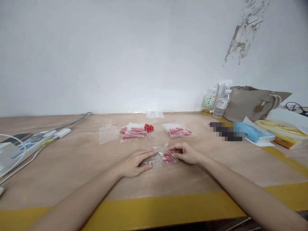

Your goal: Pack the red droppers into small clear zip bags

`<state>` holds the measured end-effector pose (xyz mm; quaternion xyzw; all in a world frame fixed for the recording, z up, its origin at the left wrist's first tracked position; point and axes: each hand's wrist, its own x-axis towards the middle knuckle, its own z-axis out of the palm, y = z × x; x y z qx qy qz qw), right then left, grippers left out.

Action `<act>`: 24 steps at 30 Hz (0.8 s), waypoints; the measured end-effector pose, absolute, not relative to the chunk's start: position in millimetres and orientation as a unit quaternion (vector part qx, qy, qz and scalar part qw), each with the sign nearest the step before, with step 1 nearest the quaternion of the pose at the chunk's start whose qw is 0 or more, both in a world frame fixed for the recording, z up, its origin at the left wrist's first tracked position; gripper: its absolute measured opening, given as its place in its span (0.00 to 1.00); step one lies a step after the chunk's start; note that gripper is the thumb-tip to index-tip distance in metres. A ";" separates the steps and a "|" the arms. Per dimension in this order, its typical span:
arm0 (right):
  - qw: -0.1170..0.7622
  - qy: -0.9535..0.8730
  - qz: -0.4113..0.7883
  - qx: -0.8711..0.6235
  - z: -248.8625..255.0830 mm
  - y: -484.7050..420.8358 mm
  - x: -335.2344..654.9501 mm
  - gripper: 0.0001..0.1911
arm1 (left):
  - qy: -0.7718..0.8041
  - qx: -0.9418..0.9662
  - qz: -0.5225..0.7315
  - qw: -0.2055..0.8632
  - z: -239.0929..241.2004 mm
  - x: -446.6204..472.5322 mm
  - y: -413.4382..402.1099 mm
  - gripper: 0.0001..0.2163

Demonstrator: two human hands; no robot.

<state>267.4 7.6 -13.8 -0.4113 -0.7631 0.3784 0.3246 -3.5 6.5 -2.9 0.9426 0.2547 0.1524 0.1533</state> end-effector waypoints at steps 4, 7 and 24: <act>0.307 -0.771 0.383 -0.405 -9.9 7.9 274.1 0.16 | 0.260 0.941 0.144 0.160 -4.4 -3.6 7.3 0.22; 0.288 -0.784 0.359 -0.417 -8.6 9.1 276.1 0.14 | 0.268 0.939 0.138 0.163 -5.6 -4.4 8.4 0.21; 0.338 -0.748 0.114 -0.559 18.1 59.7 239.6 0.07 | 0.256 0.947 0.123 0.149 -5.6 -4.9 9.1 0.20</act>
